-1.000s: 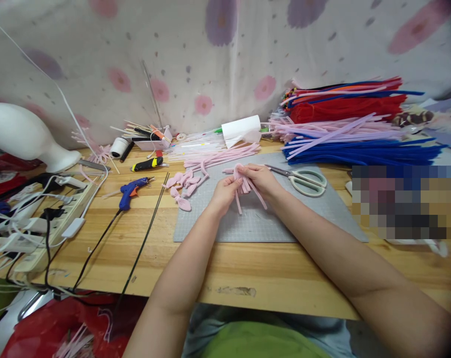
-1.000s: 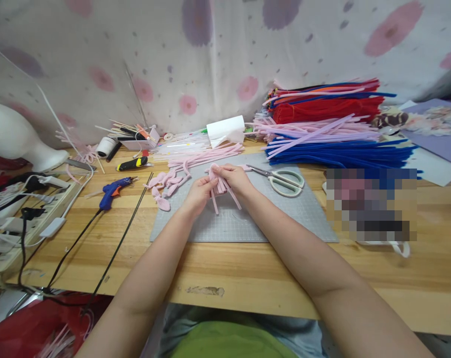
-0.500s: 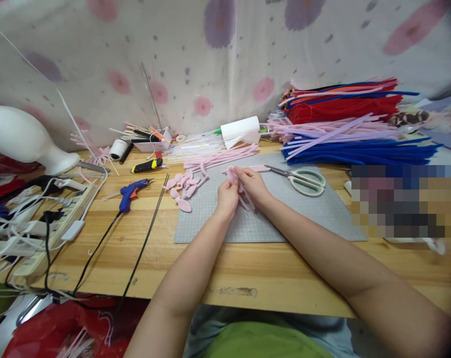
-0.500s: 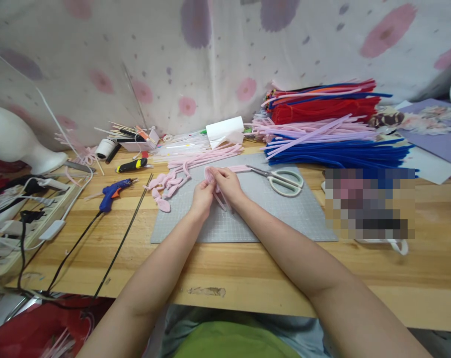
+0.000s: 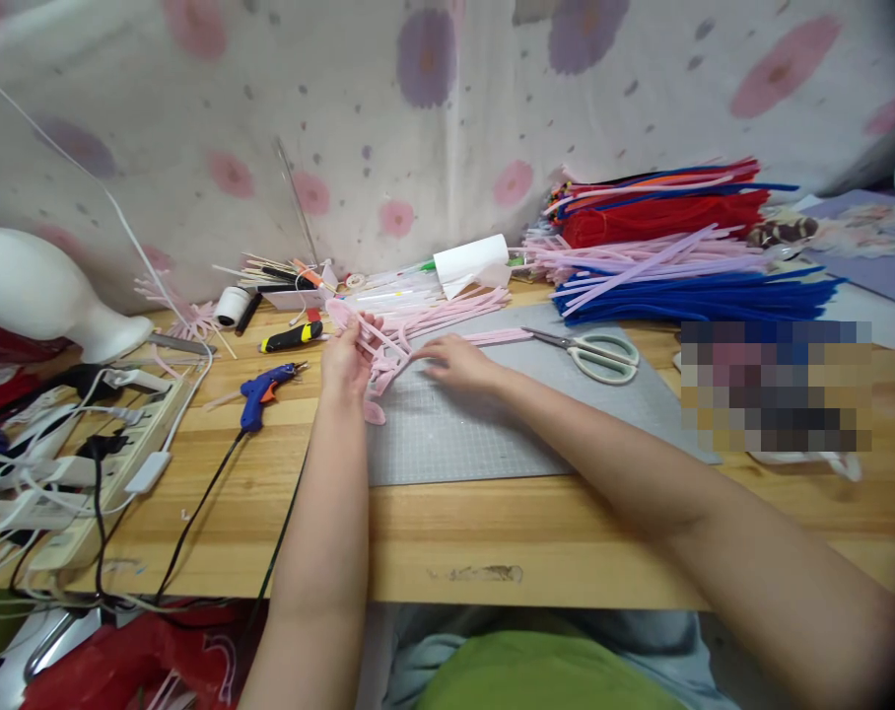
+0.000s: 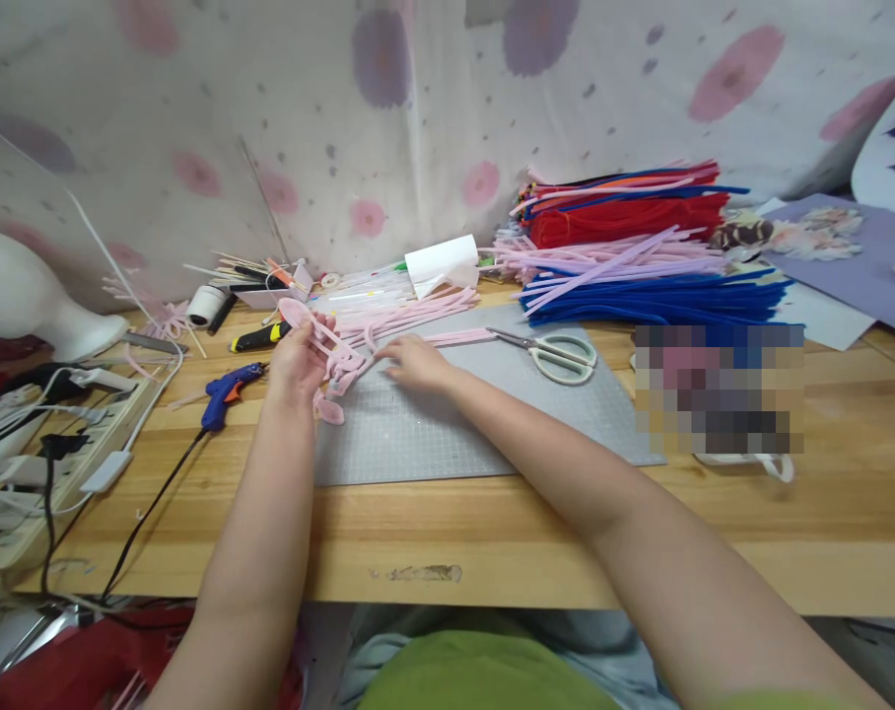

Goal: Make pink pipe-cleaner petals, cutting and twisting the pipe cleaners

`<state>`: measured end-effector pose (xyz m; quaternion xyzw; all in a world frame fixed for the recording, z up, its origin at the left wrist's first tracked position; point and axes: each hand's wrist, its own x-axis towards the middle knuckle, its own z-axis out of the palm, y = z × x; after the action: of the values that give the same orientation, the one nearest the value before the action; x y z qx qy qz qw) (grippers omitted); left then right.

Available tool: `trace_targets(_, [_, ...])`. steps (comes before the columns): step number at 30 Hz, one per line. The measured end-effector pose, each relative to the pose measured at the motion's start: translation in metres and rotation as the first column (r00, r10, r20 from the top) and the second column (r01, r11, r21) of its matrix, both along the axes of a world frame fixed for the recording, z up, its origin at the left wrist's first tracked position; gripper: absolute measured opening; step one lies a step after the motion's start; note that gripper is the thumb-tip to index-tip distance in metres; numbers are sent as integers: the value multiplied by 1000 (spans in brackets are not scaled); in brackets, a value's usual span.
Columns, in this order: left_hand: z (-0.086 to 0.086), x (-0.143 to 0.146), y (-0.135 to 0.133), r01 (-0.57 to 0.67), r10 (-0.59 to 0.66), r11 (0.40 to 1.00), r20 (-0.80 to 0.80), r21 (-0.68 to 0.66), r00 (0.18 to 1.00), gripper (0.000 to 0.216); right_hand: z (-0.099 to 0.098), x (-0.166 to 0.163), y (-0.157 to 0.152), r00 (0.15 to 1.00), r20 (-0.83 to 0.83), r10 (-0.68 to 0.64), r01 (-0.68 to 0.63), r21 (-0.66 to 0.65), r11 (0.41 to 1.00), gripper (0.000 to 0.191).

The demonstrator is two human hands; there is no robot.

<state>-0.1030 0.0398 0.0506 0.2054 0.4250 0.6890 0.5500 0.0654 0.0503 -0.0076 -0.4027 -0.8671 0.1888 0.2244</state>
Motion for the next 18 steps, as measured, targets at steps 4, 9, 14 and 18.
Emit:
trace_targets(4, [1,-7,-7,129,-134,986,-41,-105,990,11,-3,-26,10,982,188,24,-42,92,995,47])
trace_targets(9, [-29,6,-17,244,-257,953,-51,-183,965,9,-8,-19,8,976,214,-45,0,204,979,30])
trace_targets(14, [-47,17,-11,82,-95,984,-75,-158,993,11,3,2,-2,946,291,-144,35,350,936,31])
trace_targets(18, [-50,16,-1,-70,64,996,-93,-63,994,10,7,-9,-4,913,381,-146,26,304,952,30])
